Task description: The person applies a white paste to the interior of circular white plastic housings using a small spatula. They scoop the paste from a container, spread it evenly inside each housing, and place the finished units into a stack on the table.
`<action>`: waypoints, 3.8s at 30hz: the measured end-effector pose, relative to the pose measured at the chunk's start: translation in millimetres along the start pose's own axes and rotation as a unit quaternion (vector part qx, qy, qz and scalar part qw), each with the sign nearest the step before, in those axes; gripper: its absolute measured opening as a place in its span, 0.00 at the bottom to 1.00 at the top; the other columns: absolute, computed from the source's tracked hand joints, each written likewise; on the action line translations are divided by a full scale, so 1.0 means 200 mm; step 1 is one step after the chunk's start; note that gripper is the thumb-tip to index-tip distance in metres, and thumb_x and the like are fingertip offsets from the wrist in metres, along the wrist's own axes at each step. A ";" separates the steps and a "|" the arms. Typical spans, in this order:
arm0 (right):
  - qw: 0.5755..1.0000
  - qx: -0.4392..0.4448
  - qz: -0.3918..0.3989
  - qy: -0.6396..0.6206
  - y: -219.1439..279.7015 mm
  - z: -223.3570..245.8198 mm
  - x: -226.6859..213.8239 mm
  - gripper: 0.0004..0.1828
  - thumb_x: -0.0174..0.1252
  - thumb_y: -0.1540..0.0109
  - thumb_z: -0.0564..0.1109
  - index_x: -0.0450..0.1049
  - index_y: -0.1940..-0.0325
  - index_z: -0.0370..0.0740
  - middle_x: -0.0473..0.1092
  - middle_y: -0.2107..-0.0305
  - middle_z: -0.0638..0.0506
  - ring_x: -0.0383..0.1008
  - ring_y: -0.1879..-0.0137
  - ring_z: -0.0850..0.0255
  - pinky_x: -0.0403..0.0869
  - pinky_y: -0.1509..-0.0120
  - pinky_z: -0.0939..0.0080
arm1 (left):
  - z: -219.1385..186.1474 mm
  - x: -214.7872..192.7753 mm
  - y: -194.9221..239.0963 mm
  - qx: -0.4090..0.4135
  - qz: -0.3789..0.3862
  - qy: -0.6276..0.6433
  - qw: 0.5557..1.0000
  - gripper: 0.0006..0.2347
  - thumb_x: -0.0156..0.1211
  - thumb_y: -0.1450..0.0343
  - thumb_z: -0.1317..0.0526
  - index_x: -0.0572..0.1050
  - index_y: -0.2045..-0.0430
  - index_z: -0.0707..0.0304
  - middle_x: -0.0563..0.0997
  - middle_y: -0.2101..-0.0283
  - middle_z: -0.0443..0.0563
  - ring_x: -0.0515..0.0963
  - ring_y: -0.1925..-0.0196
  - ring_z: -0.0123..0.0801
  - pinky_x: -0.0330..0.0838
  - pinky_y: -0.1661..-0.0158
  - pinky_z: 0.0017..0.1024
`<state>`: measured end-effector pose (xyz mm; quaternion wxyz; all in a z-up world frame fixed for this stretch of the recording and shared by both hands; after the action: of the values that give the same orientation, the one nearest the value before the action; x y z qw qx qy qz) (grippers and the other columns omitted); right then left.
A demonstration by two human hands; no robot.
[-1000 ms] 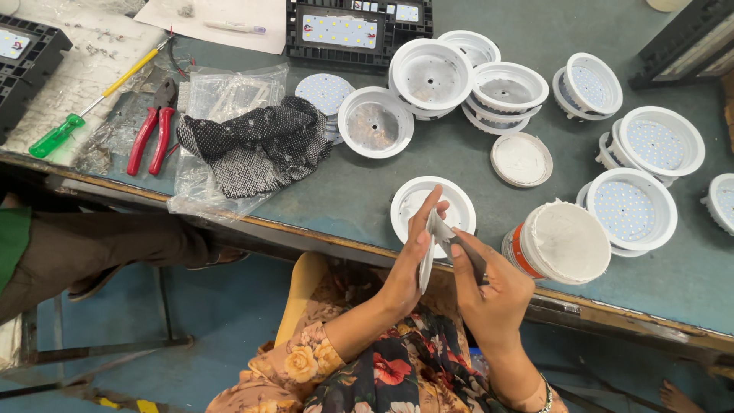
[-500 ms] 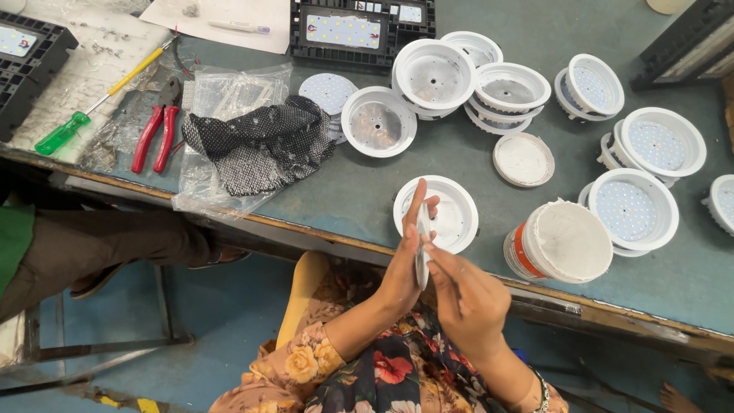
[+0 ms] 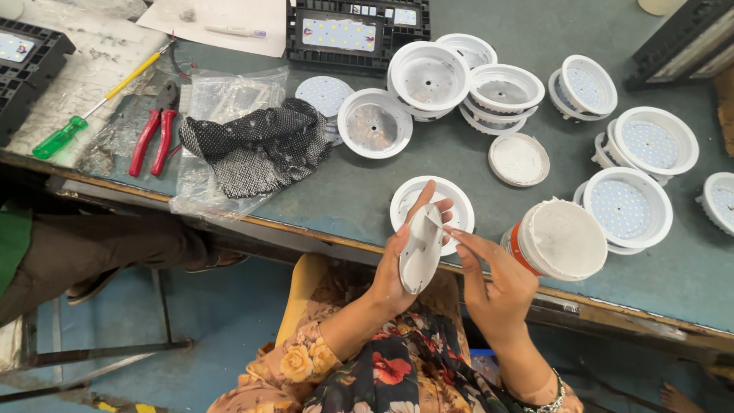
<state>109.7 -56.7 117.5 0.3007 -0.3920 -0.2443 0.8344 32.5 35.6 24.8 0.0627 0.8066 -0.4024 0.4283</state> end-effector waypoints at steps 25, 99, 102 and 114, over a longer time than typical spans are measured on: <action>0.998 -0.040 0.012 -0.037 0.04 0.10 0.08 0.11 0.60 0.36 0.31 0.77 0.50 0.34 0.80 0.58 0.45 0.83 0.57 0.56 0.77 0.52 0.64 | 0.06 -0.09 0.00 -0.021 -0.040 -0.006 0.999 0.36 0.41 0.24 0.38 0.45 0.22 0.54 0.61 0.30 0.50 0.60 0.29 0.33 0.57 0.32 0.32; 0.585 0.300 -0.473 -0.586 1.08 -1.54 -0.84 0.06 0.61 0.26 0.41 0.76 0.45 0.41 0.79 0.50 0.53 0.77 0.44 0.59 0.75 0.37 0.55 | 0.11 -0.74 -0.37 -0.246 -0.033 -0.672 0.698 0.16 0.55 0.27 0.55 0.69 0.50 0.64 0.84 0.73 0.57 0.84 0.81 0.37 0.78 0.72 0.34; 0.567 0.307 -0.491 -0.585 1.12 -1.61 -0.87 0.08 0.61 0.27 0.42 0.77 0.45 0.39 0.79 0.52 0.52 0.78 0.46 0.59 0.75 0.39 0.57 | 0.13 -0.82 -0.36 -0.303 -0.045 -0.607 0.733 0.15 0.53 0.27 0.58 0.68 0.48 0.63 0.84 0.73 0.55 0.82 0.83 0.35 0.73 0.81 0.34; 0.533 0.264 -0.494 -0.634 0.94 -2.22 -0.88 0.07 0.66 0.28 0.45 0.79 0.47 0.43 0.80 0.53 0.54 0.77 0.47 0.57 0.72 0.39 0.56 | -0.37 -0.92 -1.07 -0.197 -0.047 -0.520 0.830 0.18 0.56 0.29 0.61 0.67 0.44 0.62 0.82 0.67 0.54 0.82 0.78 0.31 0.78 0.80 0.33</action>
<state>496.8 -233.3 -168.9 0.5211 0.5201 -0.2940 0.6095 78.6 321.0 -12.9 0.0220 0.8987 -0.4128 -0.1465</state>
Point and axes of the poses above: each hand's wrist, its own y-axis away from the middle knuckle, its own x-axis out of the palm, z = x × y, the point moved 7 cm from there along -y, towards the middle knuckle
